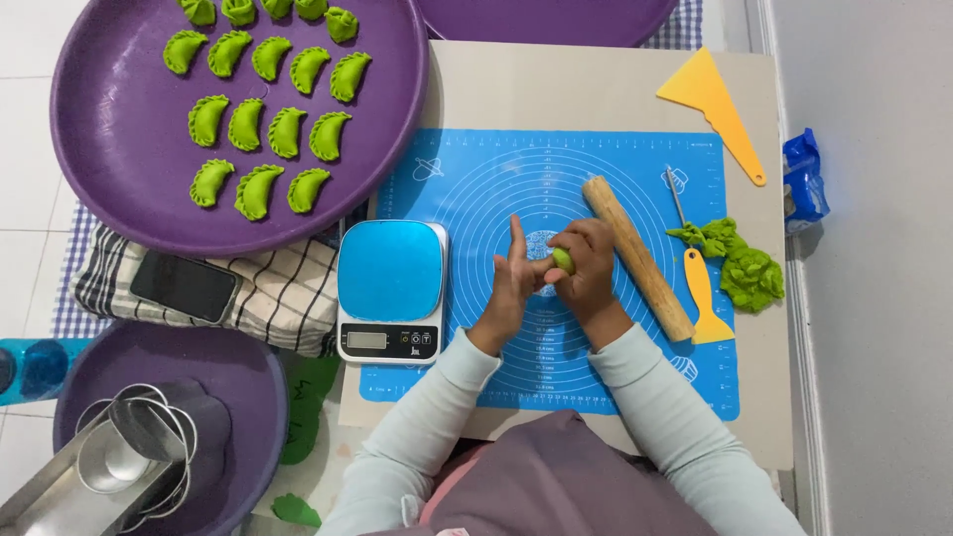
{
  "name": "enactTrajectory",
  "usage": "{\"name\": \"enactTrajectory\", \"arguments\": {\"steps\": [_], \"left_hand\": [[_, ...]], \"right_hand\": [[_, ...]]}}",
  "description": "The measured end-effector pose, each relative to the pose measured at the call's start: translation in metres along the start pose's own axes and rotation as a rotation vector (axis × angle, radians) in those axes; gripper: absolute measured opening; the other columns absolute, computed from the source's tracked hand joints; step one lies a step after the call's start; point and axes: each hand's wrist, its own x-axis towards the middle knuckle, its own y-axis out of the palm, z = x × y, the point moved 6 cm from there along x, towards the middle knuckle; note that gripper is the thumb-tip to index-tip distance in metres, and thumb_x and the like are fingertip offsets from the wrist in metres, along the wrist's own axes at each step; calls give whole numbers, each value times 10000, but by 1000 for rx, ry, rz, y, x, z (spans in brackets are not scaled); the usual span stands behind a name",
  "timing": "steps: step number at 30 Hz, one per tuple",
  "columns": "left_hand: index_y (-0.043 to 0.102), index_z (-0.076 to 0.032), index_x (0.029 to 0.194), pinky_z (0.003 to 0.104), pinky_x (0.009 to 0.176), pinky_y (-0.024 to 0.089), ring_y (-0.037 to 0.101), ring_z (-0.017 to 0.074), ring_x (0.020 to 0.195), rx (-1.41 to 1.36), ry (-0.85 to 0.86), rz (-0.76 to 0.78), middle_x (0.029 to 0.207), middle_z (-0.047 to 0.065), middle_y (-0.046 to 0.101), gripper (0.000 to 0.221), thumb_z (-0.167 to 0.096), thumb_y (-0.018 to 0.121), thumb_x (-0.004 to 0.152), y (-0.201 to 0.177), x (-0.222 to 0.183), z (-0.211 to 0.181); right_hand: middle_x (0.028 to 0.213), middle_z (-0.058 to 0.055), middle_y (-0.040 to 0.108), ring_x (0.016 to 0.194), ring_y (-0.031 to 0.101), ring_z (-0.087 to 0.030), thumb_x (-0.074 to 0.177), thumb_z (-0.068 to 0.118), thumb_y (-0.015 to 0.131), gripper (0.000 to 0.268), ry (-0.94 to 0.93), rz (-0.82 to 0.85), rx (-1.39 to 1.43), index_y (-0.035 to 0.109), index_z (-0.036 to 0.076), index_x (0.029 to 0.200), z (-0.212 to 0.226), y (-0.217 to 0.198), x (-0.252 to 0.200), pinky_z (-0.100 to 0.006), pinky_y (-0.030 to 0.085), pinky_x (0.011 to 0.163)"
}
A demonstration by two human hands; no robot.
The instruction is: Pinching and folding the edges of green dough pieces to create a decorative pattern and seal.
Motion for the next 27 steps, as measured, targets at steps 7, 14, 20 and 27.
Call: {"name": "enactTrajectory", "arguments": {"steps": [7,14,20,27], "left_hand": [[-254,-113,1593,238,710,412,560,85,711,-288,-122,71,866,54,703,1090,-888,45,887,2,7,-12],[-223,-68,1595,246,627,405,496,92,617,251,45,19,699,24,599,1160,-889,174,877,0,-1,-28],[55,0,1615,292,639,571,686,181,666,487,209,-191,714,93,706,1028,-769,249,961,3,-5,-62],[715,-66,1163,235,517,516,616,129,540,415,157,-268,565,33,613,375,-270,408,1097,-1,-3,-47]], "right_hand": [[1048,-12,588,960,573,-232,962,548,681,352,-222,-102,-165,730,199,968,4,0,-24,-407,500,896],[787,-47,625,708,604,-269,909,636,615,523,55,45,215,687,127,813,-8,11,-11,-406,519,691],[549,11,485,512,466,-117,917,347,849,465,440,-121,419,559,119,634,-59,6,-35,-282,397,519],[399,-5,410,347,456,-96,956,5,735,428,807,-268,588,454,113,653,-55,8,-34,-221,390,416]]}}
